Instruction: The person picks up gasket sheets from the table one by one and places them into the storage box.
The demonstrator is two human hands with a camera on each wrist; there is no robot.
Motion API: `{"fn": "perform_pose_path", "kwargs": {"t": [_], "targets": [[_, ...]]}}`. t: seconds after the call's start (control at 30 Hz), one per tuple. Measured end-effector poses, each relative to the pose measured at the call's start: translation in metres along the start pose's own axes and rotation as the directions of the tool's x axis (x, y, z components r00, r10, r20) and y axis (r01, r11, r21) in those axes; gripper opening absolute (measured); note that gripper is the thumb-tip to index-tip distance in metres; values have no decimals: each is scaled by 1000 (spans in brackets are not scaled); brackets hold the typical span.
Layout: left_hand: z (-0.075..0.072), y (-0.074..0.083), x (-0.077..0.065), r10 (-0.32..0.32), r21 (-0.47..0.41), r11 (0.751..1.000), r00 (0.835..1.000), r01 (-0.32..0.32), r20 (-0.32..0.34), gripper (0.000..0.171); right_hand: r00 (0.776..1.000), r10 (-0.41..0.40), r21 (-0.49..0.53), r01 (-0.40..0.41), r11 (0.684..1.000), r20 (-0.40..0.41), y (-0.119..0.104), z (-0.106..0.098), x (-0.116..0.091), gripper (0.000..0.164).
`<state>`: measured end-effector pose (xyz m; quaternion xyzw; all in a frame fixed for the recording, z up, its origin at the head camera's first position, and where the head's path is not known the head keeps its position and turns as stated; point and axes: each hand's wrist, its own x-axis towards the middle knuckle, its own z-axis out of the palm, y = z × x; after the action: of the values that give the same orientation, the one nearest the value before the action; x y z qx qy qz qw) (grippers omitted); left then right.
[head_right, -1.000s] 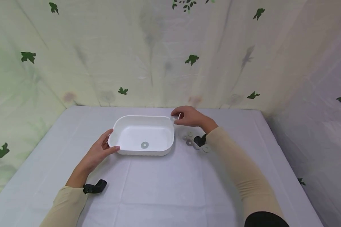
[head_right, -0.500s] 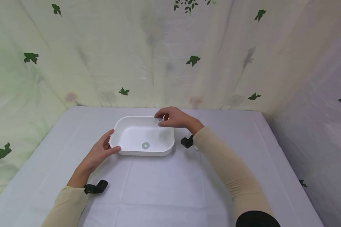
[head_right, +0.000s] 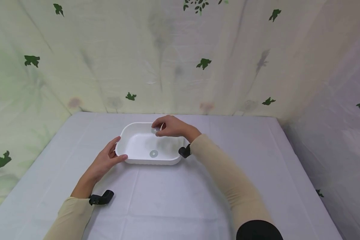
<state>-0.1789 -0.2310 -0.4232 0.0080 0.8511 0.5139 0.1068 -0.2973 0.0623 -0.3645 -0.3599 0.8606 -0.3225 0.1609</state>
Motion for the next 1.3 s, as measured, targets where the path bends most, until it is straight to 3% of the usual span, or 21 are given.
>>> {"fn": "perform_pose_path", "kwargs": {"t": [0.53, 0.77, 1.03, 1.3], "targets": [[1, 4, 6, 7, -7, 1000, 1000, -7, 6, 99, 999, 28, 20, -28, 999, 17, -5, 2, 11, 37], [2, 3, 2, -7, -4, 1000, 1000, 7, 8, 96, 995, 97, 34, -95, 995, -36, -6, 5, 7, 48], [1, 3, -2, 0, 3, 1000, 1000, 0, 3, 96, 978, 25, -45, -35, 998, -209, -6, -14, -35, 43], [0, 1, -1, 5, 21, 1000, 1000, -5, -2, 97, 957, 82, -73, -106, 992, -279, 19, -26, -100, 30]]}}
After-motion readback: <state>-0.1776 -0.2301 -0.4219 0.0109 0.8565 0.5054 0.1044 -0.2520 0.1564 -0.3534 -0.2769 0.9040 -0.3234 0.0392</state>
